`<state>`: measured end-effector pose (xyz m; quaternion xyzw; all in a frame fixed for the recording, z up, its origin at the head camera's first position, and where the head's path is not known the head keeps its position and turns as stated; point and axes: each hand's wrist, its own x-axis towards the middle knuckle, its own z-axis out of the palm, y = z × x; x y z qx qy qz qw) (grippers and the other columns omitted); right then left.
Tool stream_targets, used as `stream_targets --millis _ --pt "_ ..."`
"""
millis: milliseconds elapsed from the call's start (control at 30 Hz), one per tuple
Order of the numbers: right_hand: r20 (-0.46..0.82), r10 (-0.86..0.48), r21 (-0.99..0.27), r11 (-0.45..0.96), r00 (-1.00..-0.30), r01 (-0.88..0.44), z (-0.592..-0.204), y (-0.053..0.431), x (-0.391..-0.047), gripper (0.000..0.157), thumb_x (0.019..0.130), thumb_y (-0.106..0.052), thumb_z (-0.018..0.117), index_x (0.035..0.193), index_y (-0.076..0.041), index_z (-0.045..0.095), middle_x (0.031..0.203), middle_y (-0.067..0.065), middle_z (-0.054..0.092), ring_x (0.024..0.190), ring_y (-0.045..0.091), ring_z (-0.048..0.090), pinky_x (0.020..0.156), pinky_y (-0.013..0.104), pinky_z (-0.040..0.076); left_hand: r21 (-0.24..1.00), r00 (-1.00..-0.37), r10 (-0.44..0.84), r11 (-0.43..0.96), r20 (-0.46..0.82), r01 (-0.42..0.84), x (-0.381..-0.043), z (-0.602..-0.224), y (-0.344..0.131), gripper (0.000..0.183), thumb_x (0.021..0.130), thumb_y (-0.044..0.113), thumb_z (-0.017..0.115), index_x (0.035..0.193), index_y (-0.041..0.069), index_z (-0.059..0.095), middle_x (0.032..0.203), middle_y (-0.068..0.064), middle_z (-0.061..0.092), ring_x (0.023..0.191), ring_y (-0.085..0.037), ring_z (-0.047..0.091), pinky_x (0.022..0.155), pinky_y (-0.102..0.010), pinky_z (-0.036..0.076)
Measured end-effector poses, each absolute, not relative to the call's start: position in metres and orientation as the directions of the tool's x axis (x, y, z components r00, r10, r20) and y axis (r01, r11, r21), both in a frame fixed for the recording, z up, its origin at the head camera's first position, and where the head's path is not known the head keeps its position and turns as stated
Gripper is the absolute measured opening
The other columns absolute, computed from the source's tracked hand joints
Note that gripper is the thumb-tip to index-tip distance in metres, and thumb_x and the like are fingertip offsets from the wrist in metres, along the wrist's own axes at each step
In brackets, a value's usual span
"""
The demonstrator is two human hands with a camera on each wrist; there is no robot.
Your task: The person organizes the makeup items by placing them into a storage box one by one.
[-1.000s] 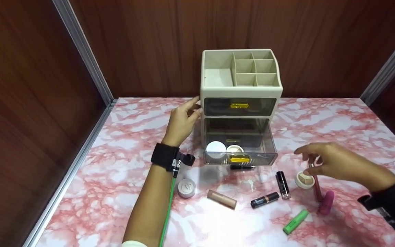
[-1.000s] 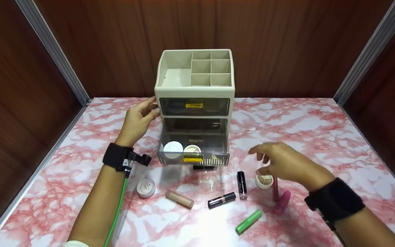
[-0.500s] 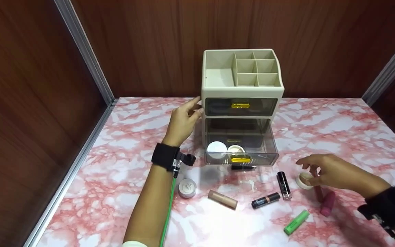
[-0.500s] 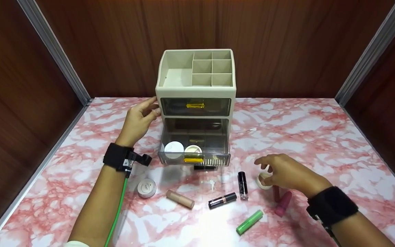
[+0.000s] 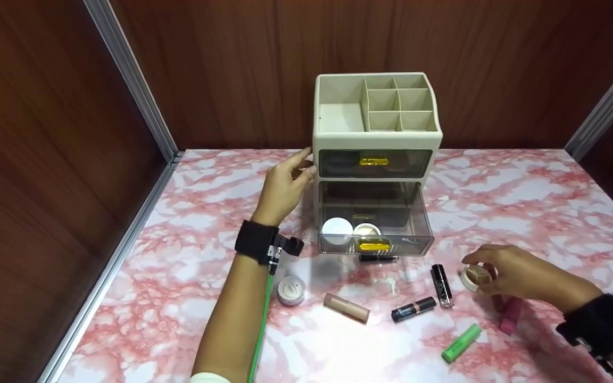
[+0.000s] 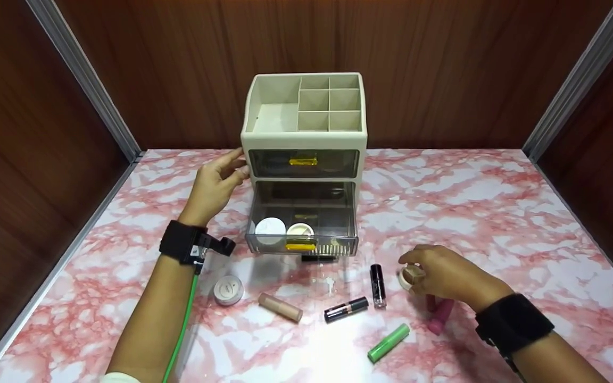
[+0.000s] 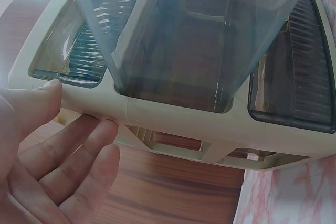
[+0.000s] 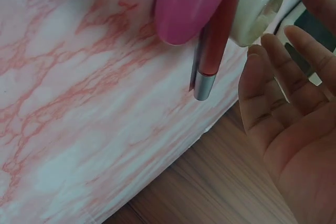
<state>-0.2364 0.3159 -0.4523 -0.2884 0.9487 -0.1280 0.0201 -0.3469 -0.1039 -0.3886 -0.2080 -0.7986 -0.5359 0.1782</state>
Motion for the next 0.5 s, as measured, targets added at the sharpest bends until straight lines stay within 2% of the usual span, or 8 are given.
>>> stream_targets --millis 233,500 --pt "0.053 -0.558 -0.277 0.789 -0.828 -0.549 -0.4578 0.3178 -0.2373 0.049 0.060 -0.015 0.078 0.106 -0.013 0.063 0.102 -0.002 0.058 0.095 0.021 0.054 0.081 0.044 0.043 0.787 -0.853 0.143 0.332 0.503 0.520 -0.3468 -0.3879 -0.1036 0.042 0.087 0.018 0.058 0.127 0.011 0.049 0.099 -0.003 0.064 0.077 -0.018 0.063 0.066 -0.022 0.050" --pt "0.120 -0.608 -0.248 0.747 -0.785 -0.617 -0.4610 0.3187 -0.2361 0.045 0.061 -0.012 0.078 0.104 -0.012 0.064 0.097 -0.003 0.058 0.089 0.015 0.056 0.074 0.038 0.046 0.786 -0.857 0.151 0.345 0.493 0.513 -0.3457 -0.3875 -0.1045 0.044 0.087 0.022 0.059 0.128 0.009 0.048 0.101 -0.001 0.064 0.078 -0.010 0.062 0.068 -0.021 0.049"
